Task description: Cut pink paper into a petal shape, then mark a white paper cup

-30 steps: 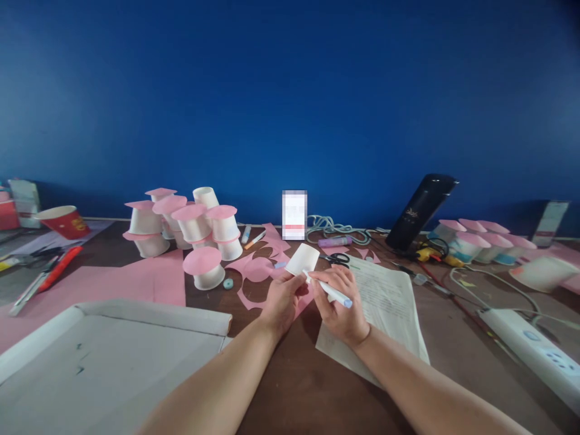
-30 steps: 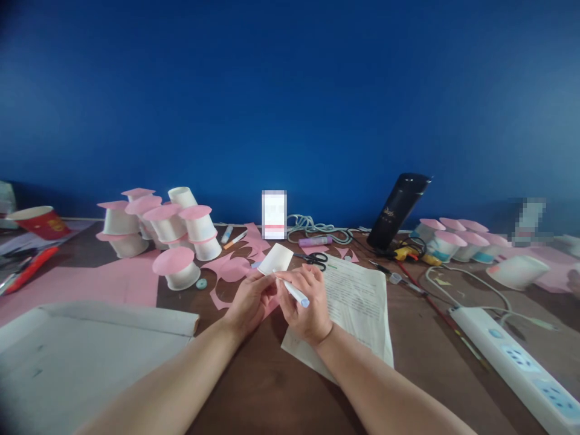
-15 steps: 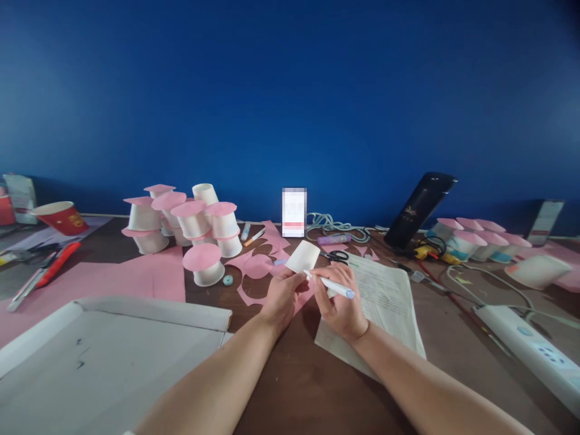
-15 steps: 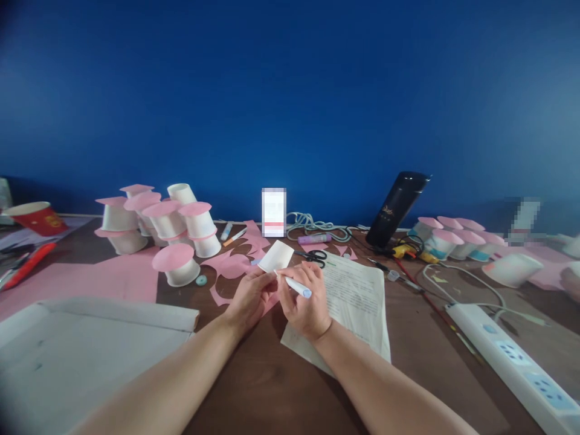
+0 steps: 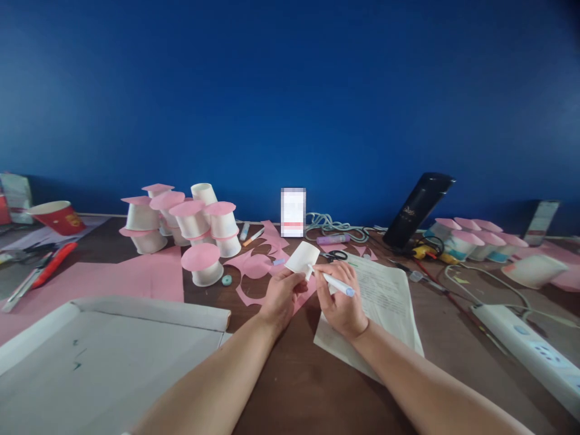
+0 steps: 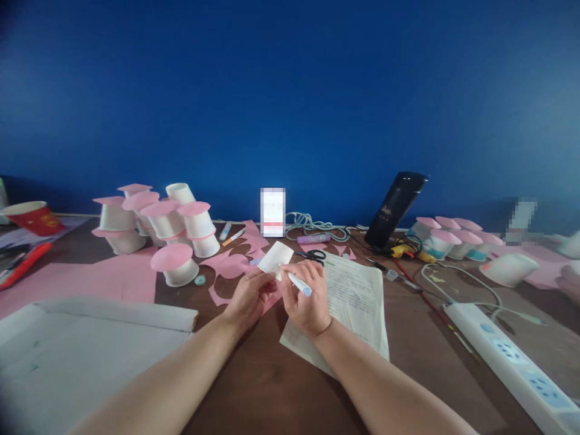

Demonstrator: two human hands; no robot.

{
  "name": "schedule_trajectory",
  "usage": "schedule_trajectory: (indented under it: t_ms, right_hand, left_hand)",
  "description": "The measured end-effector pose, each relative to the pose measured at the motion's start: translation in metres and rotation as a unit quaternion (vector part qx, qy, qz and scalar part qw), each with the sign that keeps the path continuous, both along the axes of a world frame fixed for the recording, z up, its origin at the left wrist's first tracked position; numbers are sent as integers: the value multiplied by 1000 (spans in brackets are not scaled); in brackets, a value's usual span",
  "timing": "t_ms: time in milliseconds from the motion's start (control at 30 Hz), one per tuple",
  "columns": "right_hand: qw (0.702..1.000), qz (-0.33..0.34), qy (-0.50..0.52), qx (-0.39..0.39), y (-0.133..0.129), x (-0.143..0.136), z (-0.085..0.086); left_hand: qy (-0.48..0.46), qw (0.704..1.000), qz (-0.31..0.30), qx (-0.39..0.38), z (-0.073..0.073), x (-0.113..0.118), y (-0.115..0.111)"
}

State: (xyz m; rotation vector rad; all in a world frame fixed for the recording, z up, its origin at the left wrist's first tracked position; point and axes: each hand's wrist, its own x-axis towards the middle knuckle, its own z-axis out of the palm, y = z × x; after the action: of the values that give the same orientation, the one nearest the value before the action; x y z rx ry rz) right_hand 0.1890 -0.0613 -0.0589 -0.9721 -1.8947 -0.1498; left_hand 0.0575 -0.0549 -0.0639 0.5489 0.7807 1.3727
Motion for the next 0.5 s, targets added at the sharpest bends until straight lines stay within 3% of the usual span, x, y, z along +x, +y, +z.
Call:
schedule_trajectory:
  t_ms: [500]
  right_hand:
    - [999, -20, 35, 10, 3, 1, 0]
  left_hand:
    - [-2, 1000, 0, -8, 0, 0, 1]
